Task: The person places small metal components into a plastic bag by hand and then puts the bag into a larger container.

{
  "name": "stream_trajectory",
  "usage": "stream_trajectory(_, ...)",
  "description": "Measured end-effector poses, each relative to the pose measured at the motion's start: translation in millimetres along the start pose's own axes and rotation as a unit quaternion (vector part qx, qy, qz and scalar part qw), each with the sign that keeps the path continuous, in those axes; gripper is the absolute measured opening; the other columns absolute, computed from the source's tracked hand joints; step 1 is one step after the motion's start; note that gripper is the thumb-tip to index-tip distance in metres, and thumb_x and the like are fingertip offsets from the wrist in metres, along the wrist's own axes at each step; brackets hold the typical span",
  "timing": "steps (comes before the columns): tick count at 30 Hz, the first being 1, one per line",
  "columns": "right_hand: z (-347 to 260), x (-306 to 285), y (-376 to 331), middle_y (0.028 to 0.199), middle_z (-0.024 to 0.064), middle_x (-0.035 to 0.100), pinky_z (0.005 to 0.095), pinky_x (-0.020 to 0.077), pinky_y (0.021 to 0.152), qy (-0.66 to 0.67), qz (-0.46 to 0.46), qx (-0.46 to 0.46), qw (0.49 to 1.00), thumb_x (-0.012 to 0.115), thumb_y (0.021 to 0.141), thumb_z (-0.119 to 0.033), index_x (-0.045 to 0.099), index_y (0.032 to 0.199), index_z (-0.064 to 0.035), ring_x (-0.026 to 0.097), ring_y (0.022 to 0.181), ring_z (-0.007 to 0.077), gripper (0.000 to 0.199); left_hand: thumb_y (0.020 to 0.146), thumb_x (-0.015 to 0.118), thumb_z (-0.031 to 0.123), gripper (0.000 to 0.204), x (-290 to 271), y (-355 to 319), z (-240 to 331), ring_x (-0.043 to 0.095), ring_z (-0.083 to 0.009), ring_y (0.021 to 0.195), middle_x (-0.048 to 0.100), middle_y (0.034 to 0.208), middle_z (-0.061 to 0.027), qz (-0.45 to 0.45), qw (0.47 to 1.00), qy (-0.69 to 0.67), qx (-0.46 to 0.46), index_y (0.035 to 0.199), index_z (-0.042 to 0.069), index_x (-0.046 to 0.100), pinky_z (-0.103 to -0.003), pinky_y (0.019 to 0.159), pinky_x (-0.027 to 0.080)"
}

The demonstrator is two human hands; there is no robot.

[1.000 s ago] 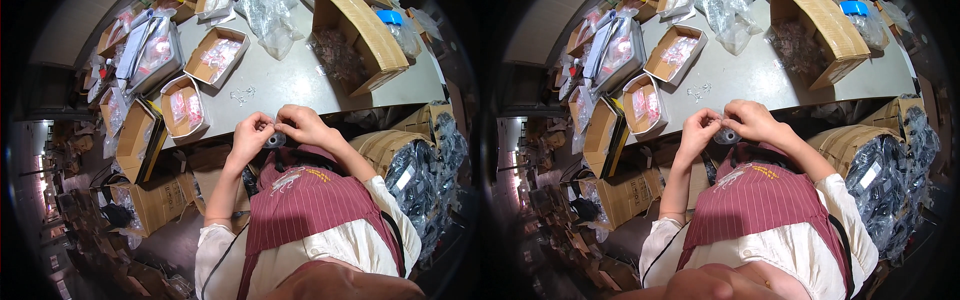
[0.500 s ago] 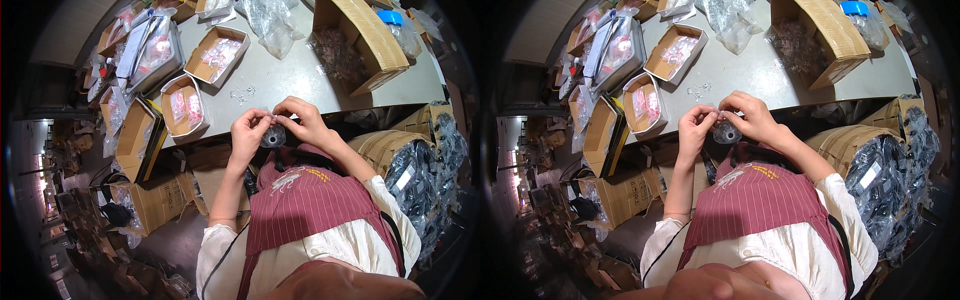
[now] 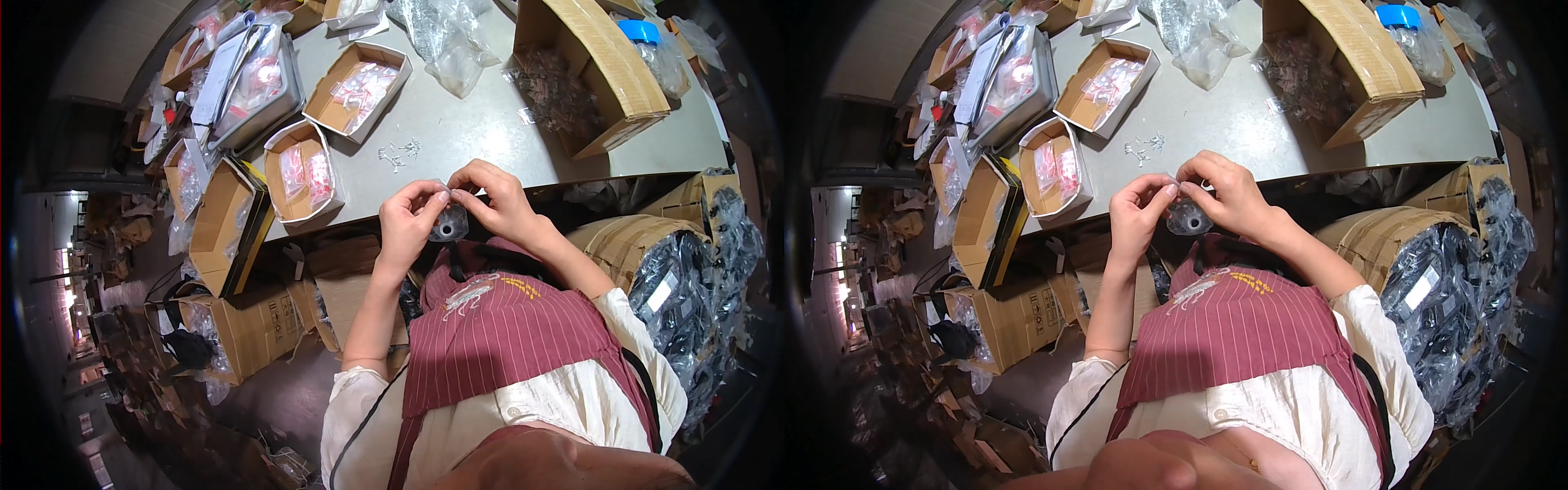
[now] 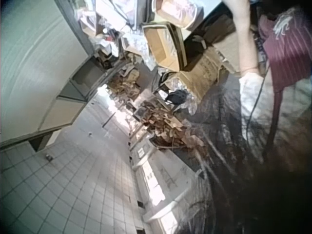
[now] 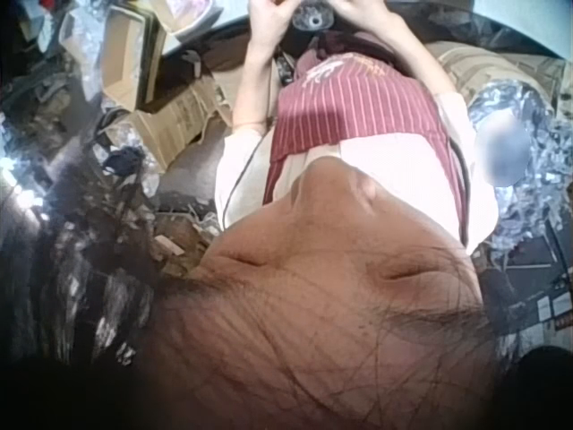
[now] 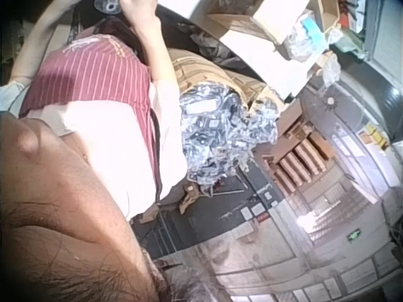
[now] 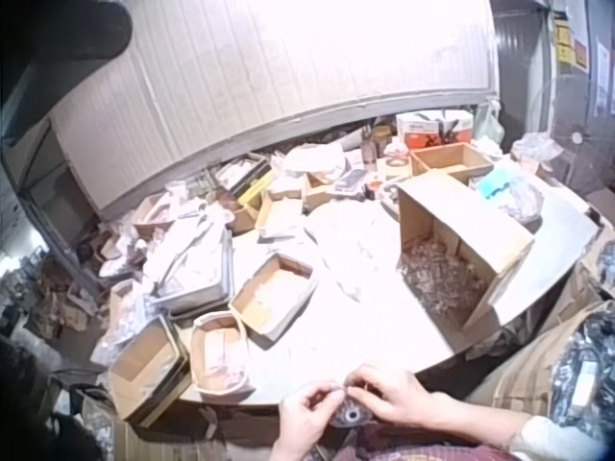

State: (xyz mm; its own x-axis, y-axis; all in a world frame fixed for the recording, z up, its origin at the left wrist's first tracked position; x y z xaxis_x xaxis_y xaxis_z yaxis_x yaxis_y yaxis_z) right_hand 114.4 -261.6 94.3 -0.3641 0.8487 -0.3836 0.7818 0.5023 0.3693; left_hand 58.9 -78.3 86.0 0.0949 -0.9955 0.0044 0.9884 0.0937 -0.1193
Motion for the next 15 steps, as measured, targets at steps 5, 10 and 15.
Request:
stream_trajectory(5,-3.6,0.8,0.1,0.091,0.0131,0.066,0.0365,0.0543,0.073,-0.022,0.013,-0.031,0.999,0.070,0.088,-0.003,0.067,0.099,-0.0009,0.068,0.084,0.0285,0.011,0.095,0.068,0.006,0.011,1.1,1.1,3.4,0.066,-0.0069,0.080,0.071,0.091,-0.0030,0.004,1.000,-0.009,0.010,0.103,-0.002,0.070,-0.021,0.066,0.051)
stream_trajectory(10,-11.9,3.5,0.9,0.091,0.0131,0.066,0.0359,0.0549,0.073,-0.026,0.042,-0.041,0.998,0.070,0.087,-0.001,0.067,0.098,-0.0007,0.069,0.083,0.0281,0.012,0.096,0.066,0.005,0.010,1.6,3.3,2.6,0.066,-0.0077,0.081,0.070,0.092,-0.0030,0.006,1.000,-0.013,0.022,0.103,-0.001,0.069,-0.021,0.064,0.050)
stream_trajectory(15,-8.8,3.3,-0.6,0.092,0.0133,0.067,0.0344,0.0559,0.071,-0.032,0.073,-0.044,0.996,0.070,0.087,0.001,0.068,0.100,-0.0003,0.070,0.082,0.0275,0.013,0.096,0.064,0.002,0.011,7.0,4.5,3.1,0.067,-0.0081,0.081,0.070,0.093,-0.0030,0.008,1.000,-0.016,0.024,0.104,-0.002,0.069,-0.021,0.064,0.050)
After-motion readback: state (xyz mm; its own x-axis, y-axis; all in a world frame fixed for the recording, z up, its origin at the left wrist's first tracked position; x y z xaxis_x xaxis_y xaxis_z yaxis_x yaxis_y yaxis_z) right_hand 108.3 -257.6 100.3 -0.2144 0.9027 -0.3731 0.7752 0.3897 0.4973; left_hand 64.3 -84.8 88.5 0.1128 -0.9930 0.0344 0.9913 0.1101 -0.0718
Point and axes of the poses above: each hand's wrist, its own y-axis towards the middle knuckle, its own x-axis out of the palm, z = x × y, the point moved 1 cm from there along y, towards the middle knuckle
